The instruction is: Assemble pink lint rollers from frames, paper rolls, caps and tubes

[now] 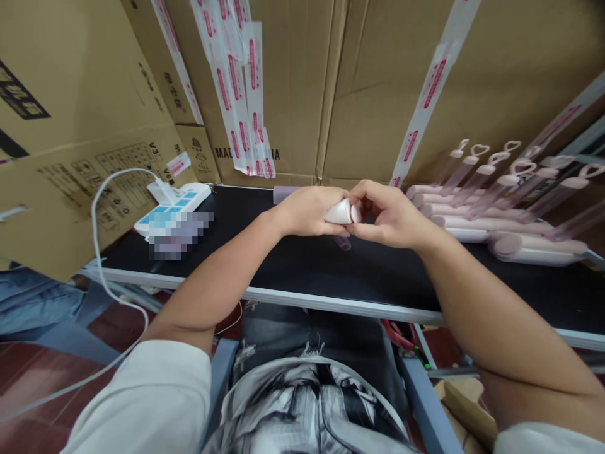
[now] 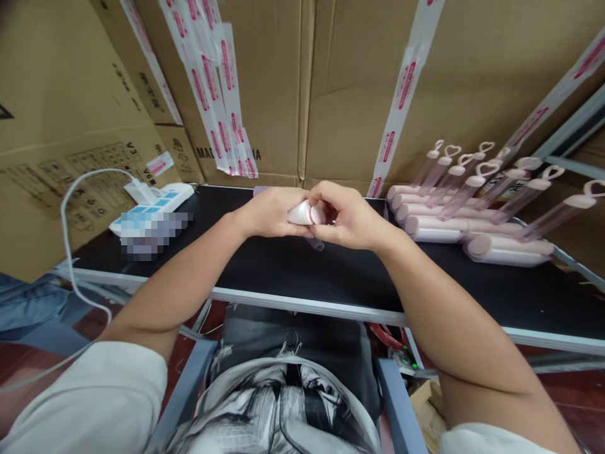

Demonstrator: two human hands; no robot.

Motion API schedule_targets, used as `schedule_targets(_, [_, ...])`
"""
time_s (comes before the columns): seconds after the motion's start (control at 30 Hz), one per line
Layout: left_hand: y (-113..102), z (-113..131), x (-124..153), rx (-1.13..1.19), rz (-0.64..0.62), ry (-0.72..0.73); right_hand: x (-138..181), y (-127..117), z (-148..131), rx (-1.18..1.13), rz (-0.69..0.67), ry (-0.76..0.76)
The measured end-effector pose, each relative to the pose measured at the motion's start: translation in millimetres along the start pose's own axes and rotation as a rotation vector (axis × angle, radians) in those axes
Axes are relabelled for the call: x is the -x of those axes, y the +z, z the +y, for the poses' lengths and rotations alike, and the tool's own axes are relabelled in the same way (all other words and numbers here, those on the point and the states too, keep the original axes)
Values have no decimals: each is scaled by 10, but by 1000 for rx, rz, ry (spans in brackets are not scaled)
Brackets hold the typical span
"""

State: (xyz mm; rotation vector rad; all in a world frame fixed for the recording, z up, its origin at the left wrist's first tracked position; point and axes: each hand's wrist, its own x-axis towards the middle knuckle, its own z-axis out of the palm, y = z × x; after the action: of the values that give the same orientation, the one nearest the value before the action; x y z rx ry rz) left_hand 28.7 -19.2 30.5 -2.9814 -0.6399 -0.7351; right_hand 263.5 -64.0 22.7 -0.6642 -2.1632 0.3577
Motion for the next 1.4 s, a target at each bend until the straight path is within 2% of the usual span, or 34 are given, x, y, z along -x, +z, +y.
schedule_targets(0.2, [6,11,-3,-42,-2,43,-11,-58,-9,49,-61,-31])
schedule_targets(0.43, [63,46,-18,-175,21,52,-35,-6,144,36,32,-158])
schedule_targets(0.53, [87,26,-3,-191,105,53,-40,56,213,17,103,-182])
schedule_targets(0.63, [146,-47,27,-161,228,43,-44,146,251,13,192,-129])
schedule_targets(0.8, [321,-182,55,9,370,-46,-44,269,257,11,304,45])
schedule_targets(0.9, [374,-196,56,96,443,-113,-35,304,275,89,338,42])
schedule_targets(1.0, [391,-198,48,221,607,-267,-42,364,318,156,436,22])
schedule_targets(1.07, [410,-224,31,313,660,-348,-66,427,348,173,505,29])
schedule_targets(1.2, [443,-344,-28,608,615,-439,-127,536,390,207,536,82])
schedule_targets(1.3, [394,-442,-49,856,583,-542,-139,570,397,194,490,108])
schedule_targets(1.4, [313,-520,-40,953,550,-598,-124,596,395,211,419,83])
